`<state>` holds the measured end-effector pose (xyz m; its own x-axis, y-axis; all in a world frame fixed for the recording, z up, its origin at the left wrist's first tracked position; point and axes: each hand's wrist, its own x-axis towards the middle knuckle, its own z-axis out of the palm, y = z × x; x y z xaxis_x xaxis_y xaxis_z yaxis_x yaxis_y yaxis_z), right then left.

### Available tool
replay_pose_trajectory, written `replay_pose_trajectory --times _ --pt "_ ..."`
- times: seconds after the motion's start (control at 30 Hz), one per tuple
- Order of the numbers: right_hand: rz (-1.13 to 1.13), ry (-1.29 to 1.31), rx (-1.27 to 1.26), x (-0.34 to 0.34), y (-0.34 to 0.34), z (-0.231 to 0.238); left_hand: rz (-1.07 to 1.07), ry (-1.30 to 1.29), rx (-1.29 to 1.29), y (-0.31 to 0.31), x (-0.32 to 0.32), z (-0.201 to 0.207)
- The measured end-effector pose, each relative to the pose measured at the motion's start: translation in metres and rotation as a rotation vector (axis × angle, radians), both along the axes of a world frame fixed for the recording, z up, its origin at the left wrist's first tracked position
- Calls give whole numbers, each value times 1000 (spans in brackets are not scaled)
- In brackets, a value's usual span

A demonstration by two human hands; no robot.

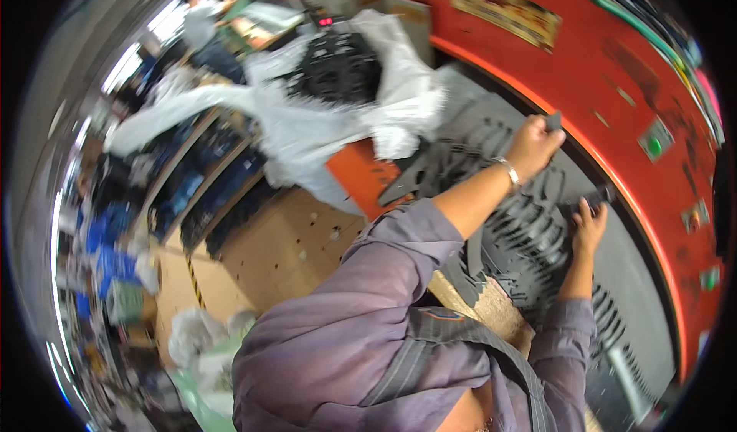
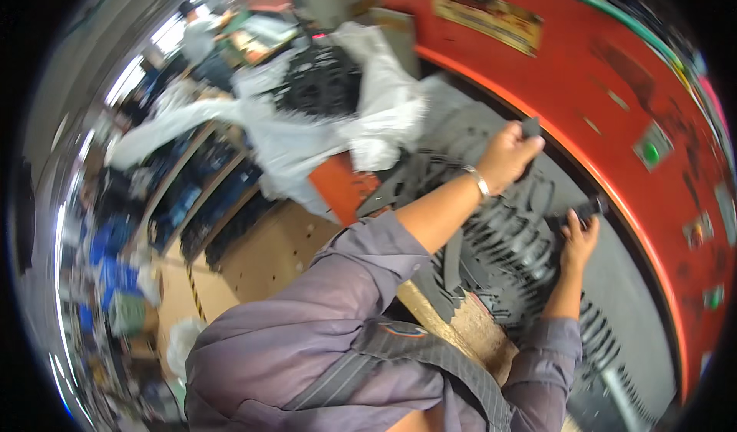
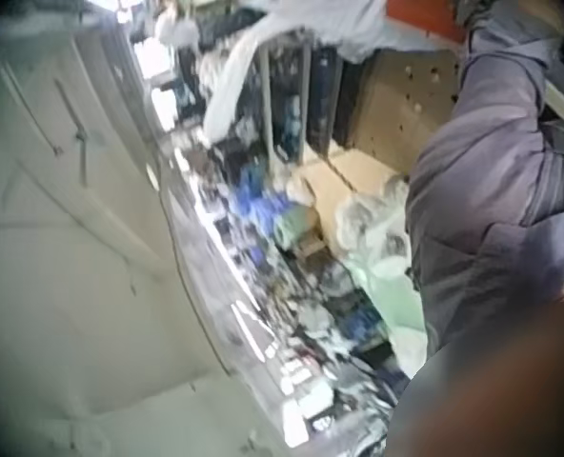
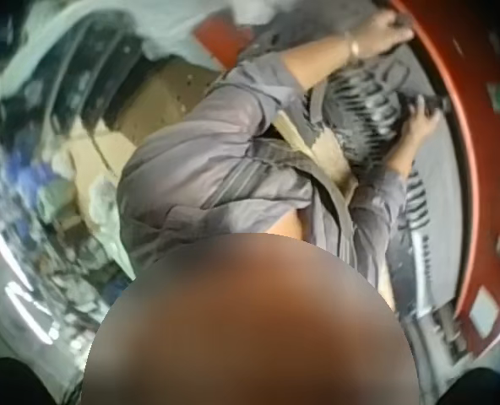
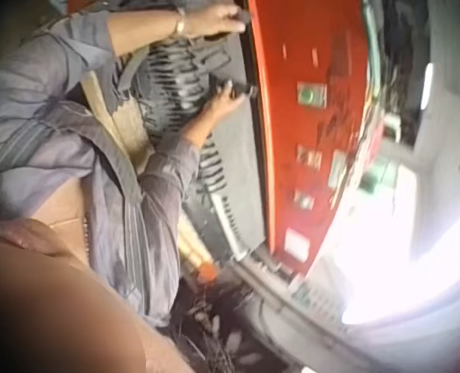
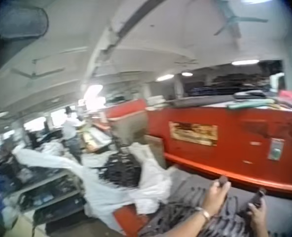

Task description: The recorder is arranging cut shoe components on a machine bed and then moves to a workbench to sort and mark them with a pencil.

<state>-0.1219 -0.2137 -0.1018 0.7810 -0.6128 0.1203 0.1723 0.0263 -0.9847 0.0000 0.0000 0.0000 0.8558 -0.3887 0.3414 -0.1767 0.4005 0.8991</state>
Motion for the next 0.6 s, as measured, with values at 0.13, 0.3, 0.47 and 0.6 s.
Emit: replay_pose_trajectory --times 0.13,0.3,0.47,0.6 --pt "35 35 11 -14 29 37 223 215 221 16 -42 4" --pt "422 -46 -29 -71 74 59 268 7 338 -16 -109 -5" --pt "454 -104 62 -127 89 69 358 -239 593 -34 -181 -4" --pt "529 -22 32 -165 75 65 275 -174 511 -36 -224 -6"
